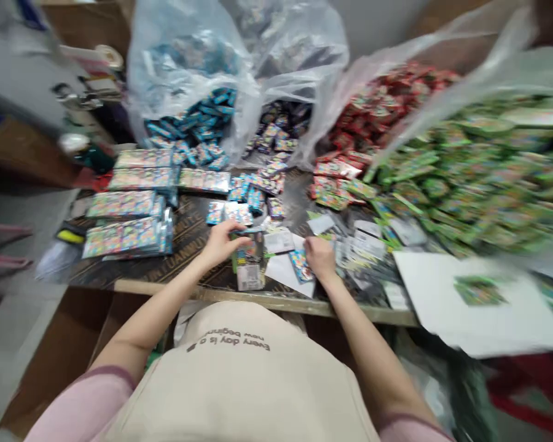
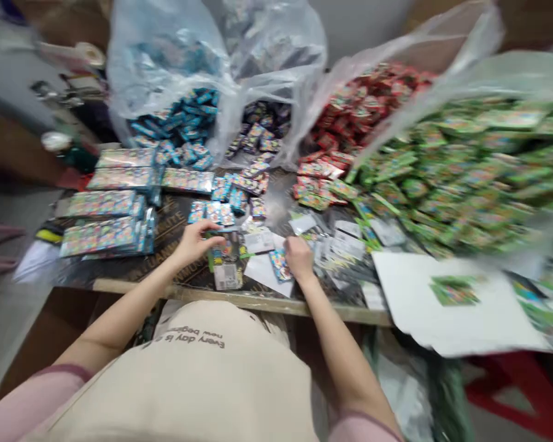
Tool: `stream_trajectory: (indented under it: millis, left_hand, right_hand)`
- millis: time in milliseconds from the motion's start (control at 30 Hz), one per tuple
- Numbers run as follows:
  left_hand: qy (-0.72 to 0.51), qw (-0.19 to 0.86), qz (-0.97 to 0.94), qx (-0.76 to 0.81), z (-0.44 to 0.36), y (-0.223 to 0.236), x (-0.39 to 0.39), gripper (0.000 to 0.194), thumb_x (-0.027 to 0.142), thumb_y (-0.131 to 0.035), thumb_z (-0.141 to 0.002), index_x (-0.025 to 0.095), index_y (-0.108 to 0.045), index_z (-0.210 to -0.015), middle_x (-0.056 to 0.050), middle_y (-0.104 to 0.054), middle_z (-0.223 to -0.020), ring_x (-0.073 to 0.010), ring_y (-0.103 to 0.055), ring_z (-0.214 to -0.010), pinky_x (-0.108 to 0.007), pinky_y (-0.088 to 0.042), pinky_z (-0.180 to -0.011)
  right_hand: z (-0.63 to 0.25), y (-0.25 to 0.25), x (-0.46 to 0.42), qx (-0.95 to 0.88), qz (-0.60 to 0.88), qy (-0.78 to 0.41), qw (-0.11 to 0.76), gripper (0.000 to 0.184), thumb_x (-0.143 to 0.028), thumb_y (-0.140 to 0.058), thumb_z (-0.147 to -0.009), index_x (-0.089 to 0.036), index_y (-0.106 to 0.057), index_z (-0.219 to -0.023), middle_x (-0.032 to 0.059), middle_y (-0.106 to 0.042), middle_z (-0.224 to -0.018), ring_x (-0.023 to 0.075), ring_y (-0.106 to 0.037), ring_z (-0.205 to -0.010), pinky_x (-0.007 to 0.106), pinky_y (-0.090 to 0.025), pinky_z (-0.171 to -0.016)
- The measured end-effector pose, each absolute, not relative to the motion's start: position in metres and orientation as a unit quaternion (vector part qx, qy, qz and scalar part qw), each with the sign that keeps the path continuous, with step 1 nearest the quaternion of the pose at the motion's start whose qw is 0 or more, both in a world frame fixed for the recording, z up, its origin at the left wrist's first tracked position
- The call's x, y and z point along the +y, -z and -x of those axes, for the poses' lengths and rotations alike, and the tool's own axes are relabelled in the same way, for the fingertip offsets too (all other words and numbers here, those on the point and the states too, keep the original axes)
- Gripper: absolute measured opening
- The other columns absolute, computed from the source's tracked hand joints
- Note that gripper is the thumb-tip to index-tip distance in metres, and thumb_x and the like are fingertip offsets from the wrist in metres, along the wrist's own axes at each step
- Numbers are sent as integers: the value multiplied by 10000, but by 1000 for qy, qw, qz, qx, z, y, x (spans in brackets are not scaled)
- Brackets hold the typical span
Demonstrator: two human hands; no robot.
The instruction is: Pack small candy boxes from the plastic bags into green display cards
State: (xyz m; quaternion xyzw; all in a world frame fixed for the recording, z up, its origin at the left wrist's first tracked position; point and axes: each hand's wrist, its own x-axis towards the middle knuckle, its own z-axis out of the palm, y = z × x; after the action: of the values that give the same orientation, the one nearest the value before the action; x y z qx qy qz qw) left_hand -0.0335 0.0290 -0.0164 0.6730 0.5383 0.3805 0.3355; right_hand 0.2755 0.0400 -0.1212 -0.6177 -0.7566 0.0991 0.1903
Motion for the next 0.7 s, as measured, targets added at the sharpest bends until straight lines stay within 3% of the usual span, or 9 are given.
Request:
stream_trajectory:
  millis: [133, 200, 267, 333, 433, 600, 700]
  left_hand:
    - [-372, 335, -702, 506, 30, 10, 33, 157, 143, -732, -732, 151, -691, -883, -68, -710, -901, -191, -643, -871, -321, -484, -822]
    - [-367, 346, -707, 496, 31, 6, 34, 142, 166, -735, -745, 148, -705, -883, -86, -715, -913, -198, -649, -891, -315, -482, -835]
    - [-344, 367, -717, 482, 31, 0, 32, 132, 211, -691, -801, 142, -716, -911, -93, -719, -945, -191, -656, -912, -294, -478, -839]
    - [-318, 381, -732, 466, 32, -8, 28, 168, 231, -639, -849, 126, -718, -954, -97, -719, -978, -178, -658, -933, -263, -470, -845]
    - [-306, 371, -748, 457, 34, -15, 22, 203, 222, -617, -866, 88, -710, -986, -106, -721, -990, -167, -658, -947, -233, -461, -856]
    - [-327, 329, -766, 446, 38, -8, 17, 205, 237, -615, -868, 89, -710, -975, -99, -724, -975, -156, -664, -927, -207, -467, -837]
    - [-312, 280, -801, 426, 36, -2, 11, 215, 244, -584, -890, 107, -716, -991, -107, -712, -983, -159, -665, -935, -202, -475, -808]
  right_hand:
    - [-273, 113, 49, -683, 670, -130, 259, 228, -351, -385, -859, -216, -569, -866, 144, -624, -750, 297, -581, -674, 439, -437, -632]
    - [-258, 94, 56, -658, 664, -137, 327, 276, -439, -446, -843, -232, -570, -977, 194, -650, -889, 312, -611, -704, 478, -457, -655]
    - [-231, 66, 55, -649, 613, -197, 405, 446, -483, -590, -779, -236, -533, -1147, 207, -650, -1050, 304, -648, -780, 461, -497, -671]
    - [-201, 36, 47, -648, 545, -298, 440, 567, -489, -662, -739, -215, -523, -1215, 152, -674, -1041, 279, -670, -825, 439, -532, -699]
    - [-164, 4, 33, -656, 486, -394, 422, 464, -459, -685, -749, -210, -618, -1134, 66, -710, -869, 208, -676, -716, 367, -558, -672]
    - [-151, 0, 21, -656, 478, -387, 437, 369, -398, -731, -735, -213, -675, -1050, 45, -723, -831, 202, -688, -684, 337, -577, -638]
    - [-156, 7, 11, -698, 477, -278, 456, 310, -349, -711, -771, -235, -679, -1058, 38, -731, -829, 227, -702, -694, 361, -569, -647]
